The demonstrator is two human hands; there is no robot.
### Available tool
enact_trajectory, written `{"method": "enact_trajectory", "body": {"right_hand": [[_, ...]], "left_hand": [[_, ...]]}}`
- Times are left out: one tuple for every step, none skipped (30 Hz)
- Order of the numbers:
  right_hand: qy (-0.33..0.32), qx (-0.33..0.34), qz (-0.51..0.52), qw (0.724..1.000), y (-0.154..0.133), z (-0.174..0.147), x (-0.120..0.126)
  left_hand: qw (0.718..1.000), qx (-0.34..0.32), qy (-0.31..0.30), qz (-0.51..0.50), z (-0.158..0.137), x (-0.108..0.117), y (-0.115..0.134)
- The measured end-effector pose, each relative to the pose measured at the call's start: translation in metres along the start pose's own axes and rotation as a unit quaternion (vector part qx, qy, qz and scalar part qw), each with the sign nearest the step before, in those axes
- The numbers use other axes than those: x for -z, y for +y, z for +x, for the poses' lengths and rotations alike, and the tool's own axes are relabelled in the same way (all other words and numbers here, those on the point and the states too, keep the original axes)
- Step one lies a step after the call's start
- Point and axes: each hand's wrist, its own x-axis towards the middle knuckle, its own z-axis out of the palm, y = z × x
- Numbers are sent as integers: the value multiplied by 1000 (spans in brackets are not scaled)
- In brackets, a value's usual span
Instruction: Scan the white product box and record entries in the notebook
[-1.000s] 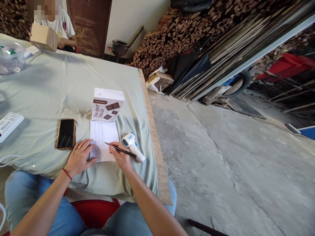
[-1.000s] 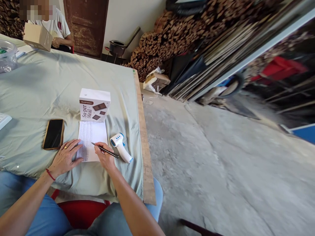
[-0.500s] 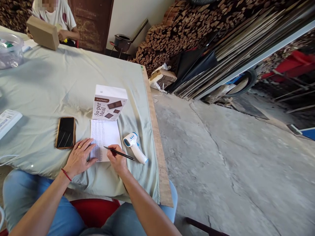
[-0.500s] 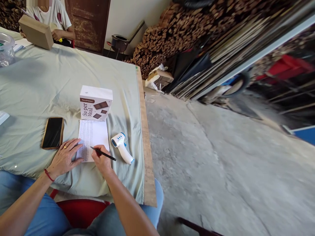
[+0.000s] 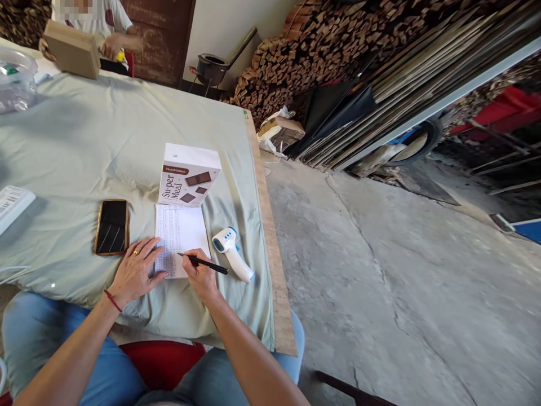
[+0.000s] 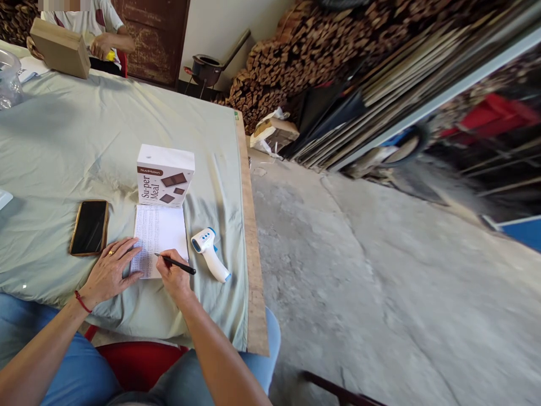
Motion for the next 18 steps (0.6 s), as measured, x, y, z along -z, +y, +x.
{"method": "enact_trajectory", "body": {"right_hand": [[-1, 1, -2, 1000, 0, 0, 0], [-1, 2, -4, 1000, 0, 0, 0], [0, 2, -6, 1000, 0, 0, 0], [3, 3, -7, 1000, 0, 0, 0], [5, 3, -8, 1000, 0, 0, 0], [8, 3, -9, 1000, 0, 1, 0], [9, 2, -9, 1000, 1, 1, 0], [9, 2, -9, 1000, 1, 1, 0], [7, 1, -8, 1000, 1, 1, 0], [5, 1, -7, 1000, 0, 1, 0], [3, 2, -5, 1000, 0, 1, 0], [2, 2, -4, 1000, 0, 1, 0], [2, 2, -2, 1000, 0, 1, 0], [2, 1, -1, 1000, -1, 1, 0], [3, 1, 0, 1000, -1, 1, 0], [2, 0, 1, 1000, -1, 1, 0], [2, -1, 2, 1000, 0, 1, 0], [2, -2, 4, 1000, 0, 1, -1]], "left_hand": [[1000, -1, -1, 0, 0, 0, 0], [1000, -1, -1, 0, 0, 1, 0], [1000, -1, 0, -2, 0, 1, 0], [1000, 0, 1, -4, 0, 1, 0], [1000, 0, 2, -5, 0, 1, 0], [1000, 0, 2, -5, 0, 1, 0], [1000, 0, 3, -6, 0, 1, 0], [1000, 1, 3, -6, 0, 1, 0], [1000, 1, 3, -8, 0, 1, 0], [1000, 3, 3, -9, 0, 1, 0], [1000, 4, 3, -11, 0, 1, 0], [1000, 4, 2, -12, 0, 1, 0], [1000, 5, 1, -12, 0, 1, 0], [1000, 5, 0, -11, 0, 1, 0], [1000, 5, 0, -12, 0, 1, 0], [1000, 6, 0, -13, 0, 1, 0], [1000, 6, 0, -14, 0, 0, 0], [1000, 7, 1, -16, 0, 0, 0]]}}
